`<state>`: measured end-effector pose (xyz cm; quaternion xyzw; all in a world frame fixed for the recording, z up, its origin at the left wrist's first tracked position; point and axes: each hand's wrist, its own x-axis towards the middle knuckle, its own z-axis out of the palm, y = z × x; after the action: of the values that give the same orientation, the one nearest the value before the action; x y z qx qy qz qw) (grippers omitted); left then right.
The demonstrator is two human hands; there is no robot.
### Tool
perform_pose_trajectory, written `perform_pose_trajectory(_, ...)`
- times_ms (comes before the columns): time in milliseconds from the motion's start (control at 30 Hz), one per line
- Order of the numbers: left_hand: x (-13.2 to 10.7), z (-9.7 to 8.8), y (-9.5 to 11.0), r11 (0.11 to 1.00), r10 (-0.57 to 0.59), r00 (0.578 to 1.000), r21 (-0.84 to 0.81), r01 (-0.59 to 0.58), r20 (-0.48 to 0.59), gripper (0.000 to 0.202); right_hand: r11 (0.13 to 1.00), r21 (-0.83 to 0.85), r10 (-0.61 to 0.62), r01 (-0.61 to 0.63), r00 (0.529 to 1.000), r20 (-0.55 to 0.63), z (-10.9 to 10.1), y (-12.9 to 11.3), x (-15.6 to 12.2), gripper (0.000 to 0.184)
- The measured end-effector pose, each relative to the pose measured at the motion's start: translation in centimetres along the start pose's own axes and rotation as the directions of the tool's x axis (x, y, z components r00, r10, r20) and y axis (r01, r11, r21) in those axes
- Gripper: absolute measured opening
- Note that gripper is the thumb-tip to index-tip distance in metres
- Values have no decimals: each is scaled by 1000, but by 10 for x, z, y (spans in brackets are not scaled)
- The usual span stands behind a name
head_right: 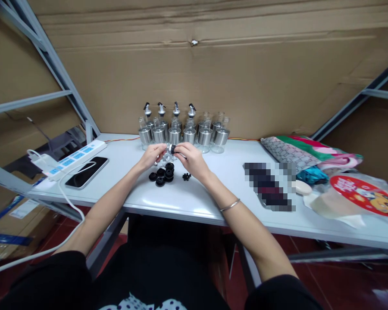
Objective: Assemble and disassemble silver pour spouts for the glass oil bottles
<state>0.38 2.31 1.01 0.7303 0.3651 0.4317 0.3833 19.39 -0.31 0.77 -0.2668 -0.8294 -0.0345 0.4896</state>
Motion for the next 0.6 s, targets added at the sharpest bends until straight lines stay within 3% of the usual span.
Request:
perform_pose_trajectory(133,2,-5,-1,1000,8,999,-16,-8,-34,51,992,-96,-80,81,997,19,3,-1,1,18)
perform_pose_trajectory(400,3,-2,-3,994,91,993,74,-86,-75,54,987,-129,-86,91,995,43,4,0,0,24)
perform_pose_trajectory(533,7,-5,-8,999,29,994,-17,-31,-103,54,985,-147,-90,95,995,41,2,-1,-1,26)
perform_pose_trajectory(600,11,-13,-13,999,-11,980,-40,3,-200,52,985,-144,-92,90,996,-6,-1,0,-1,25)
